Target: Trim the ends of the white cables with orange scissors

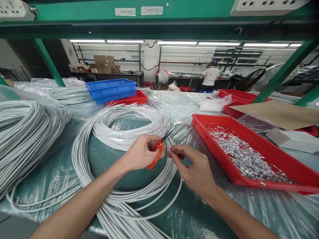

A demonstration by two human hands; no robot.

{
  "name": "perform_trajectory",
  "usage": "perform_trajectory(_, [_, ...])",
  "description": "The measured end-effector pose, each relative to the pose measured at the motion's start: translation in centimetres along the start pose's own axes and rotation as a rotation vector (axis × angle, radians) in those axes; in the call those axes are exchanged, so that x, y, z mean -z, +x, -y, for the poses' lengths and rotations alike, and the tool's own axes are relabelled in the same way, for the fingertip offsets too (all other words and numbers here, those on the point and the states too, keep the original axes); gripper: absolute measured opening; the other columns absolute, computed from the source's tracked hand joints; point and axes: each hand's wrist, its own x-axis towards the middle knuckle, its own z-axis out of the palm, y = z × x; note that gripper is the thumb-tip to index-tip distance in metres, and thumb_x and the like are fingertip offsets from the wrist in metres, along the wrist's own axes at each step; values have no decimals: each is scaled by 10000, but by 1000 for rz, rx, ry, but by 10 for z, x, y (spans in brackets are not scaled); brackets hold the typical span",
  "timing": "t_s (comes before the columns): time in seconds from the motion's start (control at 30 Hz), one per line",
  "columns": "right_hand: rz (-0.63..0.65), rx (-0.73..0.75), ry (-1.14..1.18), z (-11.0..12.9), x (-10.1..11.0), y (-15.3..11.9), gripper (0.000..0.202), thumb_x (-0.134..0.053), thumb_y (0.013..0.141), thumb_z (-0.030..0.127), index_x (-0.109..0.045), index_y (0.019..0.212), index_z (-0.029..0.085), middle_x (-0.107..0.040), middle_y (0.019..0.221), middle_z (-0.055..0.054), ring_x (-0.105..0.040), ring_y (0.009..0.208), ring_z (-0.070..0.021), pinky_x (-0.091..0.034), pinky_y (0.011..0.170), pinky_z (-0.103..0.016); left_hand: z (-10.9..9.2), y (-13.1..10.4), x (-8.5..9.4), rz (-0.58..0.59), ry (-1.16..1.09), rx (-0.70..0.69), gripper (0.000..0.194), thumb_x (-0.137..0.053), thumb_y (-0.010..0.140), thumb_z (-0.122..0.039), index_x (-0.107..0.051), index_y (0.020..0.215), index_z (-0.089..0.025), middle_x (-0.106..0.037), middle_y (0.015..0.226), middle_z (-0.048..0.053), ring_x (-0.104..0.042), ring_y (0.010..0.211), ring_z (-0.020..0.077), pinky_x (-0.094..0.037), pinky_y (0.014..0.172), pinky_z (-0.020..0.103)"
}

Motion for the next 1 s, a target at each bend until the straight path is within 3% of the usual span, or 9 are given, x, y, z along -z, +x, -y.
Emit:
perform_trajectory(0.13, [-11,-212,249,-3,1,3,77,-600,894,255,-610,853,191,-651,683,-8,-592,620,-142,-475,594,-261,4,0,-1,-51,144,-24,127,-509,750,-187,-513,627,-155,-471,605,-30,-384,584,93,-330,562,227])
perform_trajectory(0.33, [-27,-335,542,-5,3,11,179,-614,882,351,-605,851,175,-620,636,-8,-513,526,-118,-441,514,-245,11,-1,-3,17,348,-29,132,-496,743,-186,-502,613,-165,-436,575,-36,-332,550,95,-255,508,237])
perform_trajectory(0.57, [28,-410,622,-4,1,12,240,-628,854,409,-612,821,171,-496,551,27,-447,486,-106,-427,478,-240,13,0,-1,2,513,-98,216,-506,715,-174,-354,564,-191,-304,540,-52,-228,547,102,-194,493,249])
perform_trajectory(1.0, [152,-432,670,-4,4,14,247,-635,851,415,-618,813,171,-457,553,35,-405,490,-101,-366,452,-224,12,0,7,31,576,-97,296,-539,758,-213,-311,572,-188,-239,560,-53,-173,579,111,-176,488,241])
